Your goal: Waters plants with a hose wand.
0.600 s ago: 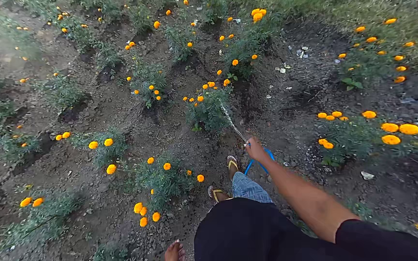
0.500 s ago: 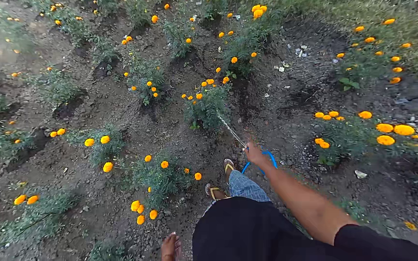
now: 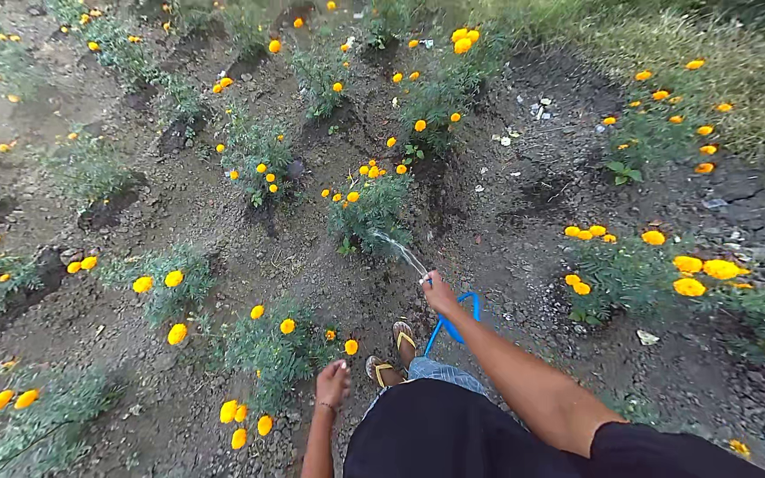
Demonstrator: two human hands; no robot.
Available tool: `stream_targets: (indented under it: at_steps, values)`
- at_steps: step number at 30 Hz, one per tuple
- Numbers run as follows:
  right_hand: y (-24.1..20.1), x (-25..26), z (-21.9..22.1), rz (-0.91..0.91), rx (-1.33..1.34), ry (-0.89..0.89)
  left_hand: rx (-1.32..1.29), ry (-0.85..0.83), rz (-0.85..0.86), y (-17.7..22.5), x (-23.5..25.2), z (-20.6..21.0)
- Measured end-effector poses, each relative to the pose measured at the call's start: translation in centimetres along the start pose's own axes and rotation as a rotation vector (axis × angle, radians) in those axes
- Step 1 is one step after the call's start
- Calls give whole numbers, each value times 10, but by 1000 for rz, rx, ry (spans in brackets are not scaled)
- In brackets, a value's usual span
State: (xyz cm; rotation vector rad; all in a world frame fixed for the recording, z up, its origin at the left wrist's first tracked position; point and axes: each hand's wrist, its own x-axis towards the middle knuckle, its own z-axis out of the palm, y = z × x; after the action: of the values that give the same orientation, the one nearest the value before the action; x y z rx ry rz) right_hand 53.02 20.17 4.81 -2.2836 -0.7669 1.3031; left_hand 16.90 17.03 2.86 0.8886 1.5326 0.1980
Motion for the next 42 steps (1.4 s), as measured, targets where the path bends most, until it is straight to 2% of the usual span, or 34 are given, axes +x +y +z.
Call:
stream_targets:
  at_steps: [4,8,11,13,15,17,22,24,26,28,31,33,37,39,42]
  values:
    - [-10,11,-2,-141,446,84,141,-271,244,139,51,79]
    - [-29,8,-10,-213,866,112,-37,-398,419,258,80,157]
    - [-58,11,-25,-164,1088,95,-63,-502,531,322,86,201]
    - [-79,21,-41,-262,1138,85,0,-601,570,344,90,219]
    - [-98,34,-57,-404,1122,105,32,-639,539,349,96,228]
    - [-113,40,-71,-495,1022,150,-75,-639,508,349,98,230]
    - [-132,47,-79,-719,675,296,-345,-517,514,357,96,228]
    - [-143,52,-77,-721,588,399,-510,-542,546,338,118,231]
    - [-159,56,-79,-678,538,486,-556,-440,507,330,118,238]
    - [-171,63,-82,-601,530,427,-549,-316,474,323,118,244]
    - [-166,82,-75,-557,523,299,-433,-210,509,309,103,240]
    - [-156,88,-68,-565,402,199,-425,-141,481,298,97,241]
    - [-125,83,-53,-633,23,33,-642,26,301,269,95,254]
    - [-106,86,-47,-677,-84,-26,-701,47,258,256,99,260]
    - [-93,88,-43,-568,-167,-9,-653,37,222,239,107,270]
